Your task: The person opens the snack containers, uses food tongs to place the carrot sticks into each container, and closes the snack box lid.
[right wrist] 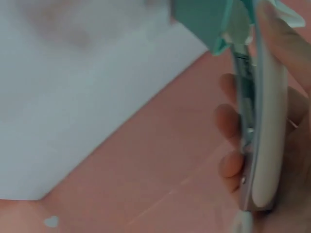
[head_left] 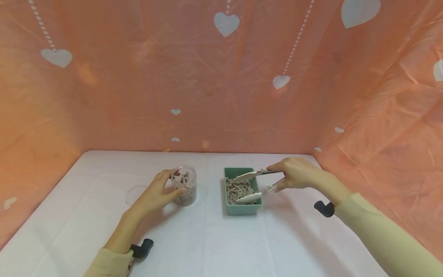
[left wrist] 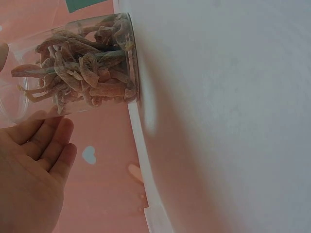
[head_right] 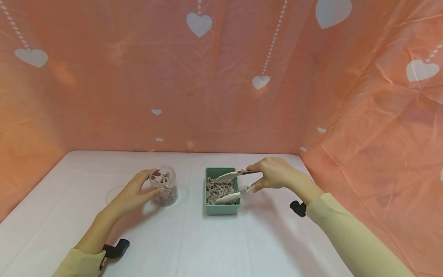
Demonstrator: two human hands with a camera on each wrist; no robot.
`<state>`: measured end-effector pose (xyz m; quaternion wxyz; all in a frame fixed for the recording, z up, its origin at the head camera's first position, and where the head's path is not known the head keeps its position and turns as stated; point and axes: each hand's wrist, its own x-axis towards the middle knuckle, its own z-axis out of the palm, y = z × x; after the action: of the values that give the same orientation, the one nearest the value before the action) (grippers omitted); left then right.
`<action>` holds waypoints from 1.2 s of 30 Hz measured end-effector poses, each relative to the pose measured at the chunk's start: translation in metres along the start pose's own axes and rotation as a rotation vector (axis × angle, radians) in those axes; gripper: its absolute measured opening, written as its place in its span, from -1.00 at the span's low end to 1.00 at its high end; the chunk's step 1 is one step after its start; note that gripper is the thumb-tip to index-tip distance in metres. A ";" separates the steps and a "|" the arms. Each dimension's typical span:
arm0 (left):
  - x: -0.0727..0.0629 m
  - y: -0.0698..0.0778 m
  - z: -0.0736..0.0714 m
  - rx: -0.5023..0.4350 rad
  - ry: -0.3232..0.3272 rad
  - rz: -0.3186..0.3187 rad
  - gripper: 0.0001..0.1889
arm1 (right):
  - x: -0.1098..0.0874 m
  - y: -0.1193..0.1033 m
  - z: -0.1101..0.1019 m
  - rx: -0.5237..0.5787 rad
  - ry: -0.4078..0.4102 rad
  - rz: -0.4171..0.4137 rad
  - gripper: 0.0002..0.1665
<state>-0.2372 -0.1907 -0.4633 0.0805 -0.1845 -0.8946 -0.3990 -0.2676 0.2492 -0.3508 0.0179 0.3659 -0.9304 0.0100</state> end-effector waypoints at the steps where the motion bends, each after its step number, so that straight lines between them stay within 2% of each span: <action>1: 0.000 0.000 0.000 0.002 0.000 0.001 -0.23 | 0.001 -0.002 -0.002 -0.001 -0.014 0.010 -0.25; 12: 0.004 0.003 0.000 0.007 -0.026 -0.023 -0.19 | 0.010 -0.024 -0.019 -0.064 -0.152 0.125 -0.29; 17: 0.003 0.004 -0.001 0.012 -0.034 -0.036 -0.18 | 0.013 -0.026 -0.017 -0.081 -0.189 0.127 -0.31; 26: 0.002 0.003 -0.001 0.016 -0.024 -0.027 -0.20 | 0.009 -0.022 -0.008 -0.096 -0.099 0.030 -0.51; 36: 0.000 0.001 -0.002 0.011 -0.020 -0.024 -0.20 | 0.004 -0.018 -0.004 -0.081 -0.031 -0.023 -0.58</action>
<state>-0.2370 -0.1916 -0.4611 0.0678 -0.1771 -0.8997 -0.3931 -0.2584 0.2333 -0.3462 0.0182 0.3759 -0.9259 -0.0336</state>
